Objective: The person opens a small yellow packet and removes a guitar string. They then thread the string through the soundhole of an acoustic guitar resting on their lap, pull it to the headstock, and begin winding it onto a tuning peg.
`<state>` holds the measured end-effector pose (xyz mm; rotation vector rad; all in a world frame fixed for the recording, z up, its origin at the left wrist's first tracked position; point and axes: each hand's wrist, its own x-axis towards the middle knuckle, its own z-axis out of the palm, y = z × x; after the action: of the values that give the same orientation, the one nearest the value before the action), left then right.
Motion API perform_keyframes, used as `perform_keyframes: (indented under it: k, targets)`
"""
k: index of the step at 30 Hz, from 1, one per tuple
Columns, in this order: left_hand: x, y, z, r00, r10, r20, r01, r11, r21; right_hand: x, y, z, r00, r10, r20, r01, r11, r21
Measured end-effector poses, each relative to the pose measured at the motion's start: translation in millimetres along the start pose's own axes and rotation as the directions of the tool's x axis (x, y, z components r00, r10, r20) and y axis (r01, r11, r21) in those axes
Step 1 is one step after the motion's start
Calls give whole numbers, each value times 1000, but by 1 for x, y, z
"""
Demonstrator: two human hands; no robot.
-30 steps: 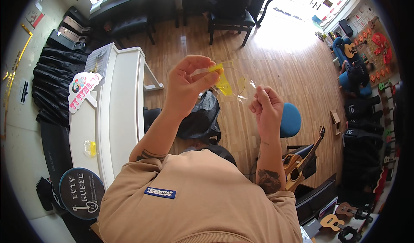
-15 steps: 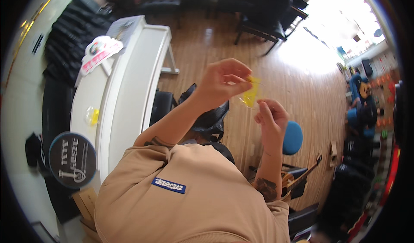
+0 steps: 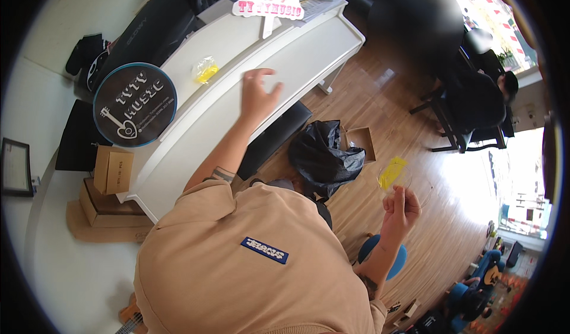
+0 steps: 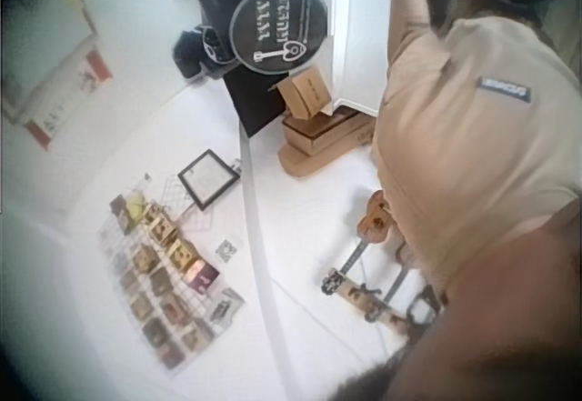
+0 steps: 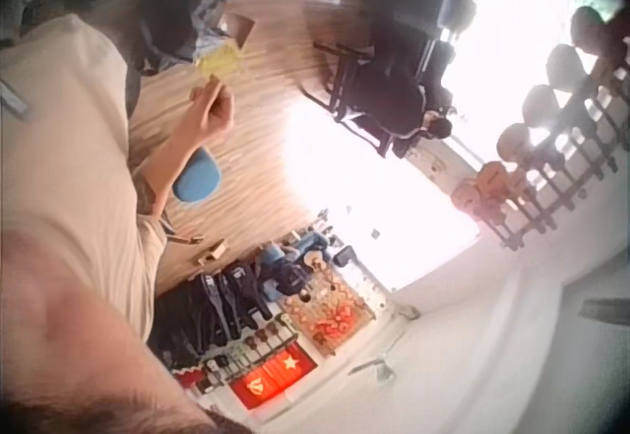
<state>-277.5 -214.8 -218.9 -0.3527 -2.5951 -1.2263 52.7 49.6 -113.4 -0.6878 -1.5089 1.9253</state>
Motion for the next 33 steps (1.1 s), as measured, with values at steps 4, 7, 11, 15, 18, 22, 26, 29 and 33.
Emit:
perform_keyframes:
  k: [4, 7, 11, 15, 18, 22, 26, 29, 33]
  targets:
    - [10, -96, -43, 925, -228, -304, 344, 843, 413, 13, 18, 5, 998, 58, -11, -58, 998, 2]
    - [16, -130, -60, 874, -339, -349, 476, 745, 467, 30, 29, 1, 993, 99, 62, -99, 995, -3]
    - [25, -153, -61, 863, -291, -413, 455, 803, 384, 50, 45, 22, 977, 138, 161, -138, 990, -13]
    - [3, -124, -97, 900, -22, -434, 111, 977, 181, 68, 54, 46, 942, 156, 297, -155, 988, -27]
    - [-47, -109, -162, 861, -60, -505, 3, 994, -113, 77, 64, 71, 910, 181, 373, -179, 983, -41]
    - [-127, -148, -266, 591, 5, -807, 64, 997, 53, 86, 75, 94, 797, 192, 573, -207, 978, -41]
    - [-215, -192, -379, 594, 319, -739, 456, 624, 635, 82, 80, 114, 757, 201, 622, -227, 973, -37]
    - [-249, -212, -415, 595, 247, -765, 517, 612, 599, 86, 90, 113, 737, 225, 637, -258, 965, -42]
    - [-246, -213, -416, 687, 159, -709, 519, 576, 631, 77, 83, 118, 742, 252, 622, -277, 959, -57]
